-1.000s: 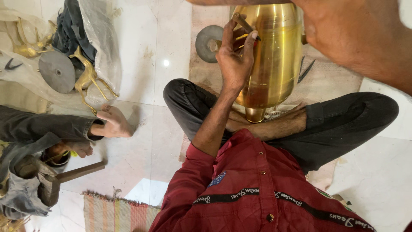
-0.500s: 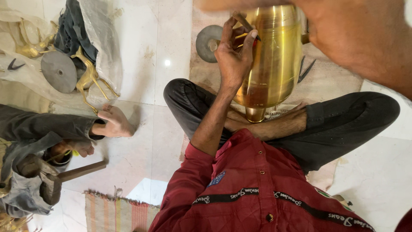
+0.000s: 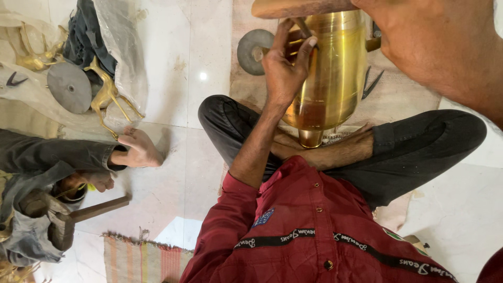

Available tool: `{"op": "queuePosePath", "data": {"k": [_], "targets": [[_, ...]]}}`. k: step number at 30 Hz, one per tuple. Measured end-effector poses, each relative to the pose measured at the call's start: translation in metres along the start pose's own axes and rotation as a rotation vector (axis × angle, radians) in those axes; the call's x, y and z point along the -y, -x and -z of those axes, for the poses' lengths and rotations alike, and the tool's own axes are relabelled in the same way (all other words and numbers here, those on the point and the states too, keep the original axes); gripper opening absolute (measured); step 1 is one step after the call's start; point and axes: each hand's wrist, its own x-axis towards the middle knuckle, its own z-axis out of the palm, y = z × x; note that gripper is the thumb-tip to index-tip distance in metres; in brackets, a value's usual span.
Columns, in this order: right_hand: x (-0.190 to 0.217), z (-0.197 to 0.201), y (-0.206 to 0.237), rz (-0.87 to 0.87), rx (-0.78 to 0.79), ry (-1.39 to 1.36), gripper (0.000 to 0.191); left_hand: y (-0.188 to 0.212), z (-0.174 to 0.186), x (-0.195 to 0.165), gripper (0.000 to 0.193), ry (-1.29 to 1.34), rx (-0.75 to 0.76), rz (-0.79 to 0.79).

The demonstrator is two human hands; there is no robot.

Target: The person sits cross-legged on the floor with a brass vessel held between their feet and lap. They hammer and press the vessel's surface using a wooden mallet, occasionally repositioning the vessel and working it with a small hand tool, rotating it to treat different areas.

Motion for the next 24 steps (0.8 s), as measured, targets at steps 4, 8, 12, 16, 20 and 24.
{"op": "queuePosePath", "data": {"k": [4, 8, 12, 16, 20, 24], "targets": [[0.002, -0.001, 0.006, -0.017, -0.086, -0.021, 0.019, 0.000, 0.001, -0.001, 0.054, 0.022, 0.021, -0.090], [-0.001, 0.003, 0.015, -0.022, -0.064, 0.001, 0.017, 0.001, 0.001, -0.001, 0.052, 0.054, -0.003, -0.100], [-0.003, 0.003, 0.021, -0.059, -0.017, -0.056, 0.017, 0.000, 0.001, 0.001, 0.052, 0.072, -0.001, -0.107], [-0.001, -0.001, 0.022, -0.021, -0.079, -0.012, 0.027, 0.000, 0.004, 0.002, 0.050, 0.059, 0.019, -0.120], [-0.001, -0.003, 0.021, -0.027, -0.070, -0.016, 0.025, 0.000, 0.004, 0.000, 0.053, 0.047, 0.021, -0.084], [-0.002, -0.004, 0.019, -0.021, -0.056, -0.042, 0.034, 0.001, 0.003, -0.003, 0.051, -0.020, 0.003, -0.123]]}}
